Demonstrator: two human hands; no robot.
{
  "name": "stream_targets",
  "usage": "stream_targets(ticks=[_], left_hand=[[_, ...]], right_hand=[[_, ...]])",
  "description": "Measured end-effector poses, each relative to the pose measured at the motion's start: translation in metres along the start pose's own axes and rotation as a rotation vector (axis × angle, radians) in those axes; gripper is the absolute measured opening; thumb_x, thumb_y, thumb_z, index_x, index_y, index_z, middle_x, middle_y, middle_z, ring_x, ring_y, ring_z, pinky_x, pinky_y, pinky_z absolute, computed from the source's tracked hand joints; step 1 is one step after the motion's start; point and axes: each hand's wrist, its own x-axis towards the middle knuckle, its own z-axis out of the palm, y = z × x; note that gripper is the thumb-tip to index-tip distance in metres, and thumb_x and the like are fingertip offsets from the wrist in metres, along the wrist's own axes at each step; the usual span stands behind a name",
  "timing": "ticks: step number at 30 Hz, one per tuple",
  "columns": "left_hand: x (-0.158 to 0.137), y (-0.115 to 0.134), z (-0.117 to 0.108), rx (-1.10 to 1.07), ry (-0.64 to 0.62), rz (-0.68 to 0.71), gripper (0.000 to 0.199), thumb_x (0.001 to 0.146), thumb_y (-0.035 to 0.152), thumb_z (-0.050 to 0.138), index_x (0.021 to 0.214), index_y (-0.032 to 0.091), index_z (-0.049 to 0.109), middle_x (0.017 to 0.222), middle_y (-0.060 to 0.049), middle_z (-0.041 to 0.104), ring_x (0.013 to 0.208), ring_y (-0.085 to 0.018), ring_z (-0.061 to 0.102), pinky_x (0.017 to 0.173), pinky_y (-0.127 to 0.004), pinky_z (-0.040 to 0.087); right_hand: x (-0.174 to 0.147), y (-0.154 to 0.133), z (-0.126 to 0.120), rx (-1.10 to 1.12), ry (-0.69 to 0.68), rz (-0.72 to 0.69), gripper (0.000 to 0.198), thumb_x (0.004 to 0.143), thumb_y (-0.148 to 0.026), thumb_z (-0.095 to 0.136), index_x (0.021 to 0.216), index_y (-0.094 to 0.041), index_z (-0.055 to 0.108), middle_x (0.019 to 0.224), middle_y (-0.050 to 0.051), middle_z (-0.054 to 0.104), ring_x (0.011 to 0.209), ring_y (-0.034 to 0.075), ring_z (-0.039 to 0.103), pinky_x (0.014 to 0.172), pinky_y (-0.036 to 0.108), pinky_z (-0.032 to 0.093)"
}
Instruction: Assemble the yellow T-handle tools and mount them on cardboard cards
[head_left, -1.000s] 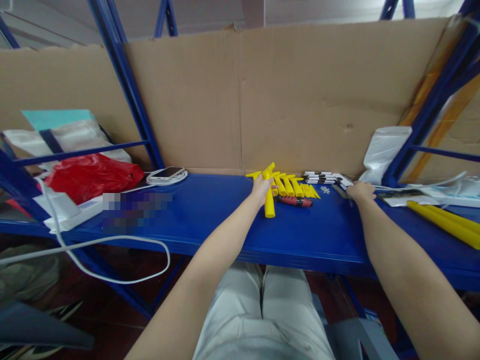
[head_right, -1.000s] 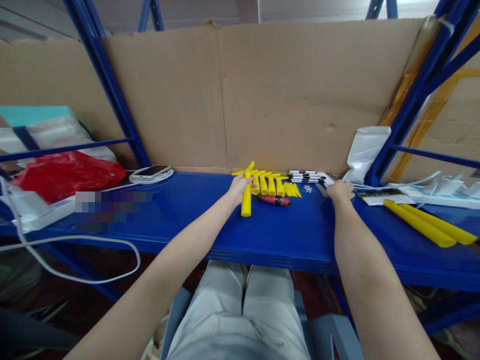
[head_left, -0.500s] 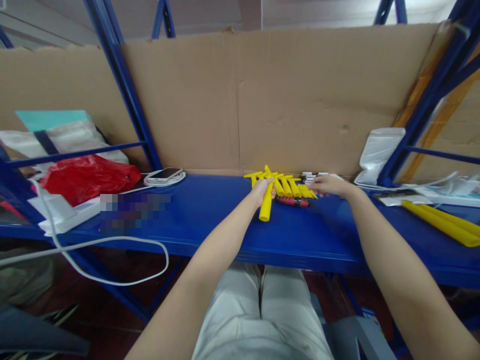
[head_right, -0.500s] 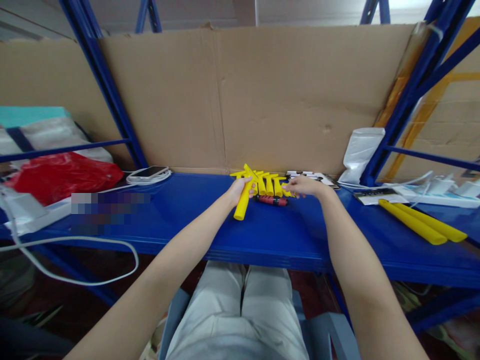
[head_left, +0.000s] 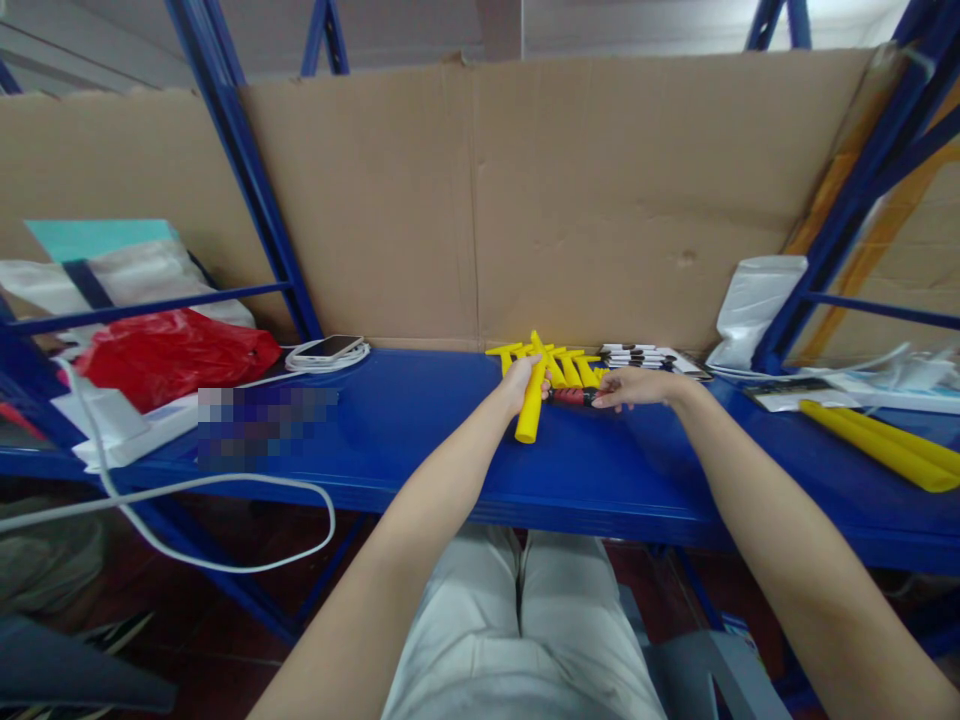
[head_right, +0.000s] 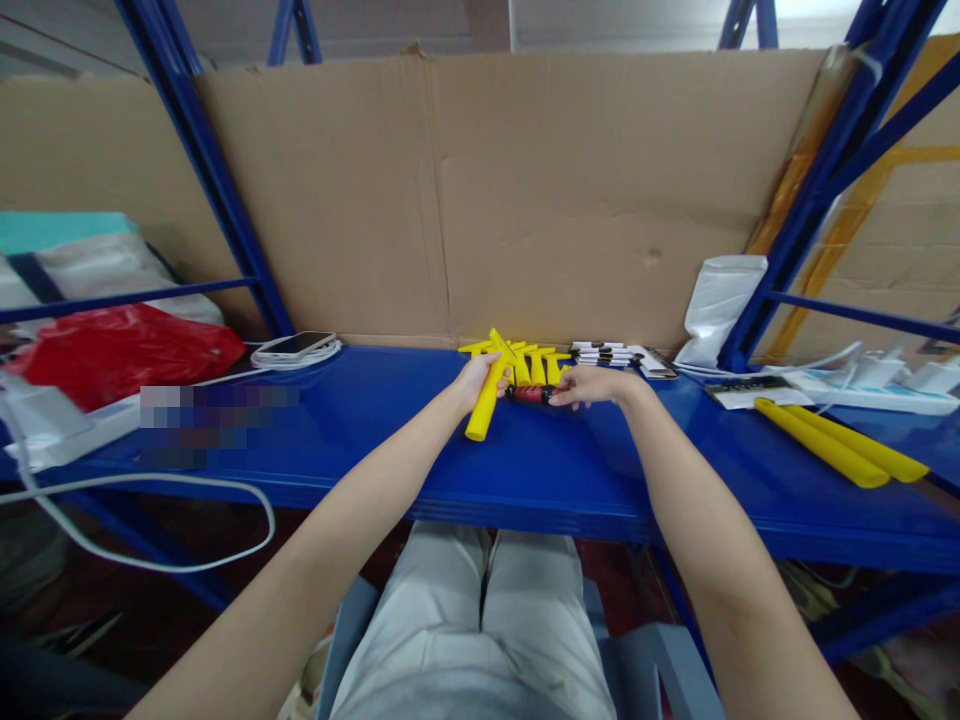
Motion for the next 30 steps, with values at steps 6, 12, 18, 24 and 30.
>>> stream_targets(ticks=[6, 12, 18, 24, 30], left_hand=[[-0.001, 0.001, 0.001, 0.006, 0.028, 0.008, 0.026, 0.095, 0.026, 0.031, 0.085, 0.016, 0.052, 0.048, 0.003, 0.046, 0.031, -0.009, 0.038, 0.032, -0.019, 0.027], [-0.003, 0.002, 0.002, 0.012, 0.03, 0.014, 0.028, 0.096, 0.027, 0.029, 0.087, 0.015, 0.053, 0.048, 0.003, 0.044, 0.032, -0.009, 0.037, 0.033, -0.019, 0.026], [-0.002, 0.001, 0.001, -0.008, 0.034, 0.02, 0.024, 0.095, 0.026, 0.032, 0.089, 0.015, 0.053, 0.048, 0.003, 0.043, 0.032, -0.009, 0.036, 0.032, -0.019, 0.025], [-0.001, 0.001, 0.001, -0.017, 0.029, 0.01, 0.023, 0.095, 0.027, 0.034, 0.092, 0.015, 0.053, 0.049, 0.003, 0.042, 0.032, -0.009, 0.036, 0.032, -0.019, 0.025], [0.002, -0.001, -0.001, -0.031, -0.007, 0.01, 0.025, 0.095, 0.026, 0.033, 0.089, 0.014, 0.053, 0.048, 0.002, 0.043, 0.032, -0.009, 0.037, 0.032, -0.019, 0.026]], right_hand=[[-0.005, -0.008, -0.004, 0.398, 0.318, -0.025, 0.046, 0.064, -0.056, 0.075, 0.073, -0.019, 0.05, 0.053, -0.001, 0.059, 0.041, 0.01, 0.051, 0.041, 0.022, 0.039], [0.005, -0.006, -0.008, 0.62, 0.797, -0.163, 0.046, 0.07, -0.059, 0.069, 0.074, -0.022, 0.043, 0.052, -0.005, 0.051, 0.041, 0.009, 0.047, 0.04, 0.022, 0.037], [0.01, 0.002, -0.017, 0.72, 1.088, -0.145, 0.045, 0.073, -0.062, 0.06, 0.079, -0.025, 0.036, 0.062, -0.005, 0.051, 0.044, 0.011, 0.05, 0.042, 0.026, 0.042], [0.014, 0.008, -0.021, 0.782, 1.158, -0.119, 0.045, 0.074, -0.063, 0.058, 0.08, -0.026, 0.033, 0.059, -0.006, 0.047, 0.047, 0.014, 0.055, 0.044, 0.029, 0.047], [0.013, 0.007, -0.021, 0.793, 1.182, -0.126, 0.045, 0.074, -0.063, 0.058, 0.079, -0.026, 0.032, 0.057, -0.006, 0.045, 0.047, 0.014, 0.055, 0.046, 0.03, 0.048]])
